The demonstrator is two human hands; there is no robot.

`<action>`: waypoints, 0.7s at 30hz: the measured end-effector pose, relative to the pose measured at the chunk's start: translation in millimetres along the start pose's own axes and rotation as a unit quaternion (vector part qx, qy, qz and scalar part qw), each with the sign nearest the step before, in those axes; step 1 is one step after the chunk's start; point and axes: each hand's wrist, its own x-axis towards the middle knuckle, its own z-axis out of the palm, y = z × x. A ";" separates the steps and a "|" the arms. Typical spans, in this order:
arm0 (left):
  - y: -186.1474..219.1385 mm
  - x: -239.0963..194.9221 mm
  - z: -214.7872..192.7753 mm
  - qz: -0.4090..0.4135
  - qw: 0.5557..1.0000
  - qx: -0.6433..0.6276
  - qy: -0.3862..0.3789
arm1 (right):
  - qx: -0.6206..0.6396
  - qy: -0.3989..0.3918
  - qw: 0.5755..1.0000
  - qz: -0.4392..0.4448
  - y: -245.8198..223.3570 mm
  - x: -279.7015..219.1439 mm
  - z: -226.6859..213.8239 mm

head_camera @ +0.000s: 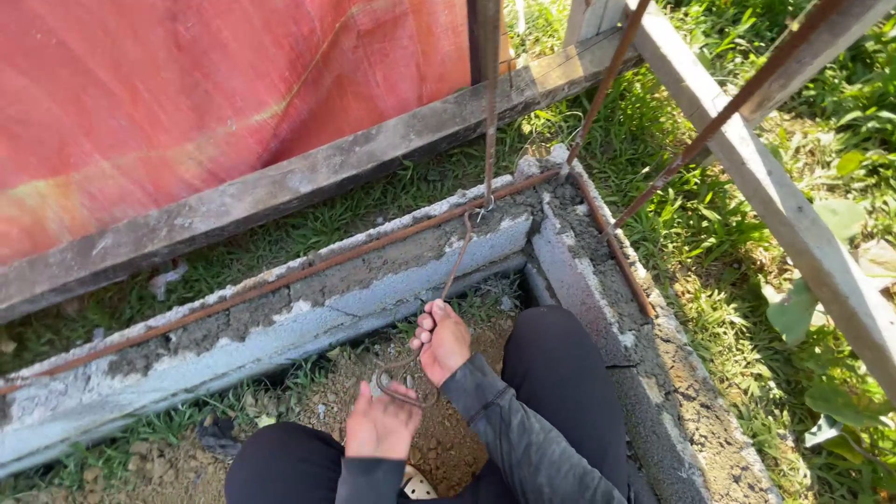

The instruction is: Tying rebar intersections with wire ties using a manual hook tool

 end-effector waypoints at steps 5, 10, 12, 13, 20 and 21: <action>10.8 -31.3 67.2 0.069 0.954 -0.150 -0.251 | 0.054 -0.114 0.992 0.005 -19.9 -9.3 10.8; 47.7 -31.0 80.6 0.160 0.976 0.059 -0.138 | -0.255 0.001 0.963 -0.086 -59.5 -48.3 38.7; 72.5 -15.3 80.6 0.192 0.964 0.123 -0.132 | -0.360 0.066 0.920 -0.138 -86.0 -56.2 48.9; 85.0 -4.4 80.0 0.261 0.933 0.222 -0.110 | -0.371 0.047 0.895 -0.245 -101.2 -51.8 47.5; 178.4 43.5 94.3 0.419 0.726 0.534 -0.111 | -0.755 0.013 0.550 -0.356 -245.9 67.0 30.9; 180.6 45.9 97.2 0.422 0.725 0.532 -0.113 | -0.755 0.013 0.549 -0.359 -251.6 77.4 29.1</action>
